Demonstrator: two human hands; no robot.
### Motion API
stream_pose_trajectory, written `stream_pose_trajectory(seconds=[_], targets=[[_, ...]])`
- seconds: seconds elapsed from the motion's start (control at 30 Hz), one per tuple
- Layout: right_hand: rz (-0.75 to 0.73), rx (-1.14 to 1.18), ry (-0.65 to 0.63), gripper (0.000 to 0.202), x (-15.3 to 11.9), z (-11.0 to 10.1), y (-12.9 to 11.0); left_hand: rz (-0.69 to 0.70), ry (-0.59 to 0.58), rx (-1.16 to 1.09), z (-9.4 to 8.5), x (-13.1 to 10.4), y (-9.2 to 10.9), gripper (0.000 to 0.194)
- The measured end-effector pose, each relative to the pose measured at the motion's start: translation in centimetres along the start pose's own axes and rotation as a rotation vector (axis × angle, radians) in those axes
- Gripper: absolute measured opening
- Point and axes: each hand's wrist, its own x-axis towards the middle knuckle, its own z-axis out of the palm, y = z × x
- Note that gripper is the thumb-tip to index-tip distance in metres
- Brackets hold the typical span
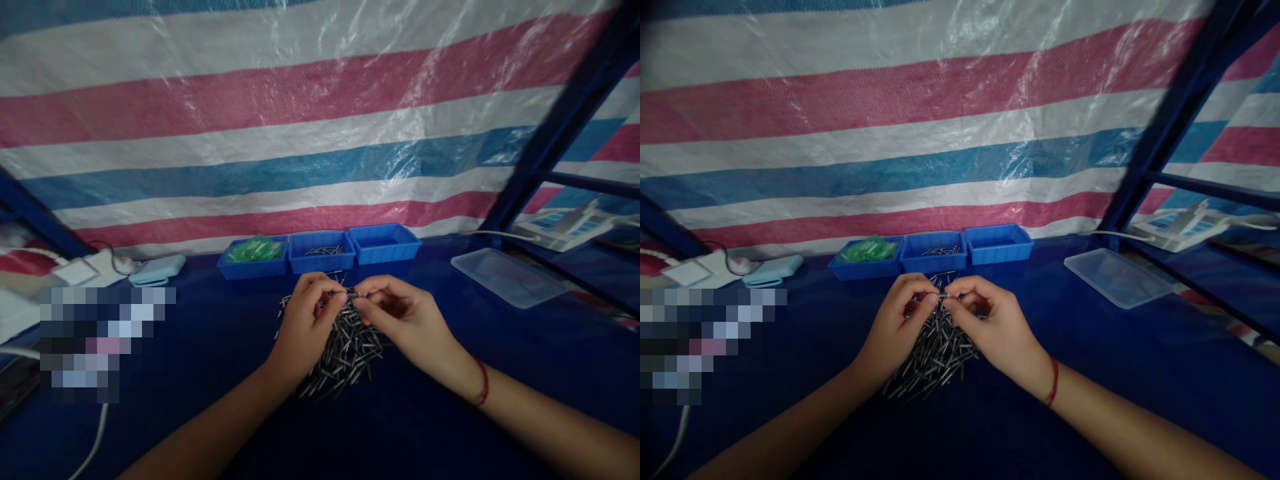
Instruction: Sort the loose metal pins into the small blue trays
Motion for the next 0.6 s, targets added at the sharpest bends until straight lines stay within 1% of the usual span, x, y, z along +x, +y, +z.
stream_pose_trajectory(seconds=[0.17, 0.3, 0.43, 0.5, 0.53, 0.6], targets=[[-0.128, -0.128, 0.013, 0.012, -0.2, 0.0, -0.1, 0.046, -0.065, -0.056, -0.2, 0.2, -0.5, 0.017], [-0.274, -0.302, -0.015, 0.009, -0.3, -0.2, -0.4, 0.076, -0.083, -0.073, -0.3, 0.4, -0.7, 0.013], [-0.471, -0.456, -0.083, 0.005, -0.6, -0.4, -1.2, 0.198, -0.166, -0.103, -0.8, 0.7, -0.8, 0.006], [-0.56, -0.492, -0.1, 0.01, -0.4, -0.4, -1.7, 0.246, -0.211, -0.086, -1.2, 0.8, -0.7, 0.005], [-0.591, -0.513, -0.105, 0.012, -0.1, -0.4, -1.9, 0.248, -0.215, -0.072, -1.3, 0.9, -0.8, 0.006], [-0.621, -0.575, -0.086, 0.017, 1.1, -0.4, -2.3, 0.193, -0.174, -0.042, -1.7, 1.1, -1.2, 0.013]])
